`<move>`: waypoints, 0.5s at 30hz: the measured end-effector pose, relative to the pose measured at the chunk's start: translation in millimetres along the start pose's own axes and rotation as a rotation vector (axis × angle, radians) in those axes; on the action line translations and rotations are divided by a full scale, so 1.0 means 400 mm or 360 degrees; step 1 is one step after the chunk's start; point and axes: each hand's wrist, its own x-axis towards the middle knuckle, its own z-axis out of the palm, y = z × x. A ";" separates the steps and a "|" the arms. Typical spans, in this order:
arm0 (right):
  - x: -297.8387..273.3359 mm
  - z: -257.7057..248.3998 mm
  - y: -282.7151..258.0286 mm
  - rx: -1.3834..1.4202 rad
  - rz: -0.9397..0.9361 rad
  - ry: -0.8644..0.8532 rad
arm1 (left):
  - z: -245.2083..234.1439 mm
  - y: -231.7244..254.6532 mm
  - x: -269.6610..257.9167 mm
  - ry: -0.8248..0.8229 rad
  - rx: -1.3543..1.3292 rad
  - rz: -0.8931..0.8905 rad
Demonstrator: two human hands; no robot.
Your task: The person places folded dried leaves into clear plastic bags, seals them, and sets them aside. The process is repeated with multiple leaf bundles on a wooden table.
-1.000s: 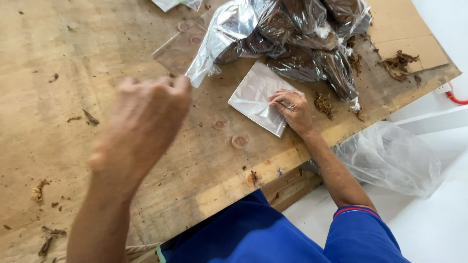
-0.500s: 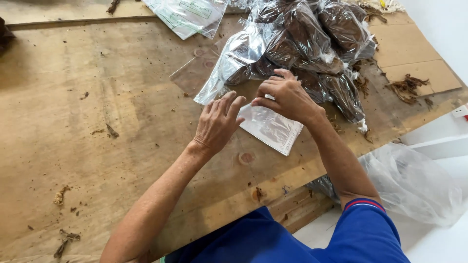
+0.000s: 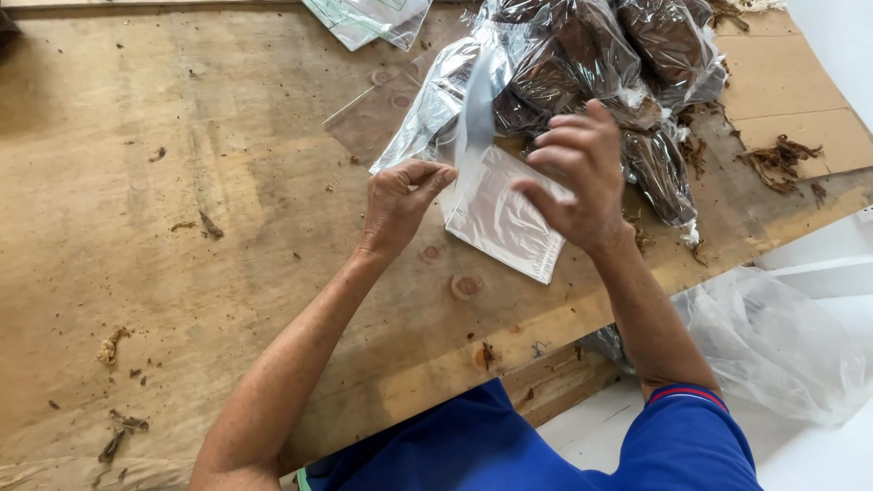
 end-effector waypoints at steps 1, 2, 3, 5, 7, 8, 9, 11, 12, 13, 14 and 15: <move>0.011 0.009 -0.031 0.0000 -0.0073 -0.0109 | -0.001 0.006 0.000 -0.0014 -0.0066 -0.0083; 0.023 0.017 -0.063 0.0001 -0.0147 -0.0218 | -0.002 0.012 0.000 -0.0028 -0.0131 -0.0166; 0.023 0.034 -0.074 0.0000 -0.0141 -0.0213 | -0.004 0.020 -0.002 -0.0034 -0.0127 -0.0166; 0.032 0.067 -0.094 -0.0199 -0.0239 -0.0404 | -0.009 0.040 0.001 -0.0085 -0.0086 -0.0222; 0.008 0.095 -0.076 -0.0293 -0.0268 -0.0376 | -0.003 0.051 -0.006 -0.0079 -0.0043 -0.0236; -0.002 0.110 -0.066 -0.0384 -0.0294 -0.0356 | -0.001 0.057 -0.008 -0.0069 -0.0005 -0.0257; -0.001 0.106 -0.064 -0.0389 -0.0303 -0.0344 | -0.001 0.045 -0.008 -0.0066 -0.0001 -0.0243; 0.000 0.097 -0.060 -0.0460 -0.0326 -0.0248 | -0.001 0.020 -0.009 -0.0074 -0.0085 -0.0294; -0.006 0.091 -0.051 -0.0464 -0.0333 -0.0240 | -0.004 0.017 -0.004 -0.0071 -0.0084 -0.0283; -0.017 0.083 -0.045 -0.0488 -0.0319 -0.0291 | -0.005 0.013 -0.005 -0.0092 -0.0114 -0.0322; -0.028 0.075 -0.038 -0.0513 -0.0304 -0.0341 | -0.005 0.008 -0.005 -0.0113 -0.0143 -0.0361; -0.030 0.065 -0.040 -0.0508 -0.0304 -0.0345 | -0.004 0.008 -0.003 -0.0111 -0.0144 -0.0366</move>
